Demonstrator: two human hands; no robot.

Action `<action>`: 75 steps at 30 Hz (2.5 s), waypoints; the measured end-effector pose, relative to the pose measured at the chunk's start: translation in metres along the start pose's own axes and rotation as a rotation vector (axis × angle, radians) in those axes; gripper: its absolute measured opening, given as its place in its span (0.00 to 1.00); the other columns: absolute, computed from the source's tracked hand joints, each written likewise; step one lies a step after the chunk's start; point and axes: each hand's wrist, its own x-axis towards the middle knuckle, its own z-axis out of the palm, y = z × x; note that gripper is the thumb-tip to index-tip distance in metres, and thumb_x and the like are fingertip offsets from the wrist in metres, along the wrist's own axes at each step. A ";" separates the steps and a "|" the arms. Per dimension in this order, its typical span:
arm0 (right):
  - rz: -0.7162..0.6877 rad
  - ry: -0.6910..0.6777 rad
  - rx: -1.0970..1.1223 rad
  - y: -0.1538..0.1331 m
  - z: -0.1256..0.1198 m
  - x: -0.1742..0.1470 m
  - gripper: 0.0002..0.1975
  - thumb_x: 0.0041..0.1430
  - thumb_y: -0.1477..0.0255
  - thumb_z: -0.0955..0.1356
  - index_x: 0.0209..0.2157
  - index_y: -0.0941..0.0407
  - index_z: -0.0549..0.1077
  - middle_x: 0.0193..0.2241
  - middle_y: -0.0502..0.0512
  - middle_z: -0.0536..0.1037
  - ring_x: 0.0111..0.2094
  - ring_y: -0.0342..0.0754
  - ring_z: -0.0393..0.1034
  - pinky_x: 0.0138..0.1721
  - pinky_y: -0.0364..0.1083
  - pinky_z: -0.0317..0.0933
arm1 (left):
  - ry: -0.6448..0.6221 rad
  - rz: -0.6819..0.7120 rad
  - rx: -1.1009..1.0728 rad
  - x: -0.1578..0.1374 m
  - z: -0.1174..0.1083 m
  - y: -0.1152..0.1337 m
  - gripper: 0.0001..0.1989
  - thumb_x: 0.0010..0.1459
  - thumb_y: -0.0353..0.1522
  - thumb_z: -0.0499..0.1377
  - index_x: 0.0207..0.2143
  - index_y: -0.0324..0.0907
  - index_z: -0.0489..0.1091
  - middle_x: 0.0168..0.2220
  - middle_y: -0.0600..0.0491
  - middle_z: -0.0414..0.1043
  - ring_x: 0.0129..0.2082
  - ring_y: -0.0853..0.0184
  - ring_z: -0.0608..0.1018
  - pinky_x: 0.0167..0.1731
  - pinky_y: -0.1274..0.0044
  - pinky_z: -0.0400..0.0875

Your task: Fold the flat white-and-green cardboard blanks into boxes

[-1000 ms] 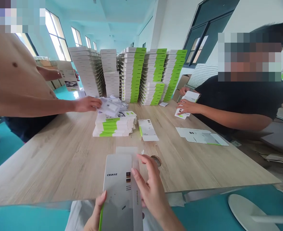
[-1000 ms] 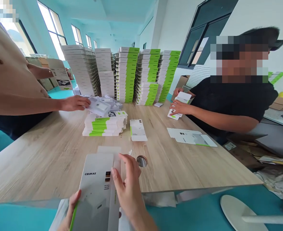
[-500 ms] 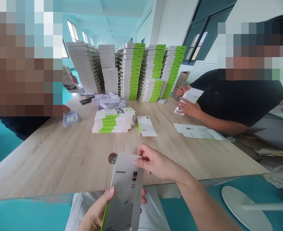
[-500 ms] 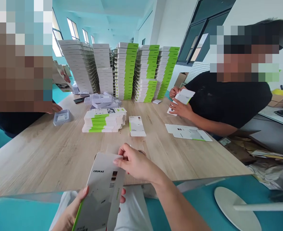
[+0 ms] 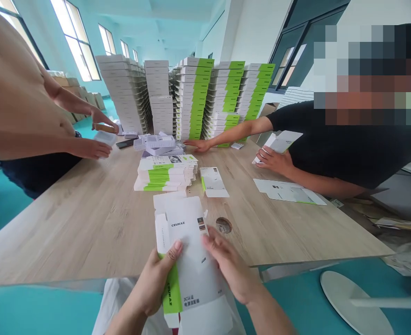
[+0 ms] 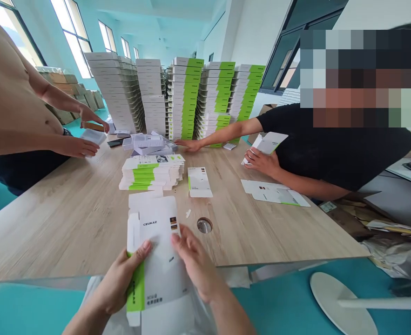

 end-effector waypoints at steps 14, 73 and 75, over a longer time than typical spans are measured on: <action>-0.105 0.141 -0.164 0.031 0.005 -0.001 0.29 0.63 0.42 0.64 0.46 0.52 0.78 0.37 0.57 0.82 0.39 0.56 0.76 0.43 0.51 0.71 | 0.117 0.361 0.347 0.001 0.013 -0.006 0.31 0.53 0.54 0.67 0.45 0.36 0.80 0.35 0.44 0.86 0.35 0.51 0.86 0.32 0.71 0.80; -0.293 -0.413 -0.494 -0.139 -0.057 0.118 0.29 0.60 0.56 0.74 0.60 0.53 0.76 0.51 0.56 0.83 0.44 0.50 0.79 0.42 0.45 0.70 | -0.794 0.609 0.337 0.102 0.004 0.083 0.18 0.70 0.39 0.59 0.60 0.64 0.67 0.54 0.57 0.78 0.53 0.69 0.78 0.50 0.78 0.73; -0.378 -0.440 -0.607 -0.145 -0.055 0.114 0.26 0.65 0.59 0.71 0.61 0.52 0.74 0.57 0.56 0.80 0.51 0.52 0.77 0.51 0.47 0.69 | -0.779 0.622 0.325 0.101 0.001 0.084 0.15 0.70 0.38 0.60 0.56 0.62 0.70 0.51 0.58 0.79 0.50 0.71 0.79 0.49 0.81 0.73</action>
